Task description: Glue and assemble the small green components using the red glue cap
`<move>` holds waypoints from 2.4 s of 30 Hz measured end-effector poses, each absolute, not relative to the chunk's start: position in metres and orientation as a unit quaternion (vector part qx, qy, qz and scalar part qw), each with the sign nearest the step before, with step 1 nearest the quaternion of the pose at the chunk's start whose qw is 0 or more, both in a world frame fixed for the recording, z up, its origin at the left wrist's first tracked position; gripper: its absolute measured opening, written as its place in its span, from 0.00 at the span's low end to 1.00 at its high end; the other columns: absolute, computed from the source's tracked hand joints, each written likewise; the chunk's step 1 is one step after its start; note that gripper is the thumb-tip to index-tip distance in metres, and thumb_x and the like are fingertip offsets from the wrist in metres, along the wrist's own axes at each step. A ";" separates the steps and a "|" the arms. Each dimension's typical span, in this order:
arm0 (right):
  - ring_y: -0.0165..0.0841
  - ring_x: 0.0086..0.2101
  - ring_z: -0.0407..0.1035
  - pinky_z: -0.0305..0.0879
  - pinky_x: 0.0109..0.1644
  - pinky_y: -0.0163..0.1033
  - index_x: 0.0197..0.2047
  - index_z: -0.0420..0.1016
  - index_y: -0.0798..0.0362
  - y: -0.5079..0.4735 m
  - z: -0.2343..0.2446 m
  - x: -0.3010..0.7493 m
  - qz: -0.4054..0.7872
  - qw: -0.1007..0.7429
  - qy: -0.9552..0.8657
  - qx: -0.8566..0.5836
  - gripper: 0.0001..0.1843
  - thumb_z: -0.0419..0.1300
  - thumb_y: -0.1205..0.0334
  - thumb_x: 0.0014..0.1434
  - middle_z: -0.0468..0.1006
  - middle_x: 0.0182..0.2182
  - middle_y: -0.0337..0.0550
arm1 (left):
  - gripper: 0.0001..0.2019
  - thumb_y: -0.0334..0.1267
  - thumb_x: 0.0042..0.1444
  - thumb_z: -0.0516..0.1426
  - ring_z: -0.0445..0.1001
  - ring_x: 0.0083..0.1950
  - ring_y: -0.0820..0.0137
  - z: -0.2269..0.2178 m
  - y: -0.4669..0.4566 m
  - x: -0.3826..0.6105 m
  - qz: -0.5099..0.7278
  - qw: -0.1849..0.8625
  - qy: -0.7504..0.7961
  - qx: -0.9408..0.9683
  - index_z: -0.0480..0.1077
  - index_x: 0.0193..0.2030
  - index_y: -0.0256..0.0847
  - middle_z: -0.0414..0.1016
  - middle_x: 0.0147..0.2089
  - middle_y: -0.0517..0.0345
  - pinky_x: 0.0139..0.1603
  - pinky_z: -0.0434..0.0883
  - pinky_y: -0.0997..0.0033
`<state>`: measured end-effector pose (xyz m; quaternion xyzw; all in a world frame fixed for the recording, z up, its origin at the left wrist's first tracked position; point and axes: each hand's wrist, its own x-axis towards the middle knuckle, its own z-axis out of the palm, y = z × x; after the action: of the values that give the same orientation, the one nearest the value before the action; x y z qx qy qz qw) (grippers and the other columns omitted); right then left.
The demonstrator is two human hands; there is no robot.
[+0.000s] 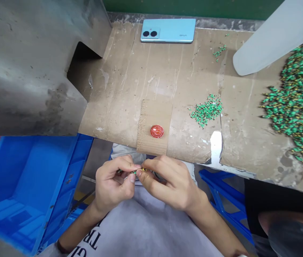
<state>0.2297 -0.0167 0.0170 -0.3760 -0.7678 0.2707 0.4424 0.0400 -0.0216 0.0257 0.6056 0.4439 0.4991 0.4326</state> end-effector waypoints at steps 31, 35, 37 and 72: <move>0.35 0.29 0.82 0.82 0.31 0.38 0.51 0.83 0.51 -0.015 0.018 0.226 0.287 0.504 -0.737 -0.348 0.17 0.64 0.78 0.65 0.89 0.35 0.45 | 0.13 0.50 0.66 0.68 0.64 0.25 0.73 0.015 -0.026 0.039 0.451 0.598 0.454 0.483 0.80 0.41 0.41 0.72 0.26 0.62 0.25 0.66 0.74; 0.32 0.25 0.81 0.78 0.27 0.33 0.49 0.85 0.50 -0.021 0.027 0.225 0.412 0.486 -0.644 -0.424 0.14 0.68 0.76 0.66 0.89 0.32 0.40 | 0.16 0.38 0.59 0.76 0.63 0.27 0.78 0.014 -0.022 0.041 0.543 0.521 0.421 0.506 0.76 0.49 0.45 0.79 0.37 0.63 0.32 0.70 0.77; 0.30 0.22 0.78 0.76 0.25 0.32 0.47 0.86 0.49 -0.023 0.029 0.224 0.441 0.478 -0.620 -0.438 0.11 0.69 0.74 0.67 0.87 0.28 0.37 | 0.18 0.33 0.59 0.76 0.63 0.28 0.79 0.011 -0.021 0.041 0.570 0.498 0.398 0.519 0.74 0.48 0.45 0.79 0.39 0.63 0.33 0.70 0.79; 0.34 0.30 0.80 0.71 0.28 0.36 0.54 0.78 0.53 0.008 -0.007 0.373 0.115 0.532 -0.343 -0.765 0.24 0.74 0.50 0.60 0.86 0.38 0.43 | 0.11 0.24 0.49 0.75 0.87 0.43 0.68 0.041 -0.004 0.022 0.514 0.697 0.495 0.072 0.86 0.38 0.39 0.85 0.42 0.52 0.46 0.86 0.81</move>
<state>0.3730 0.0079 -0.0074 -0.7653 -0.3433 0.1155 0.5321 0.0223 -0.0045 0.0414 0.0724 0.4952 0.5142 0.6966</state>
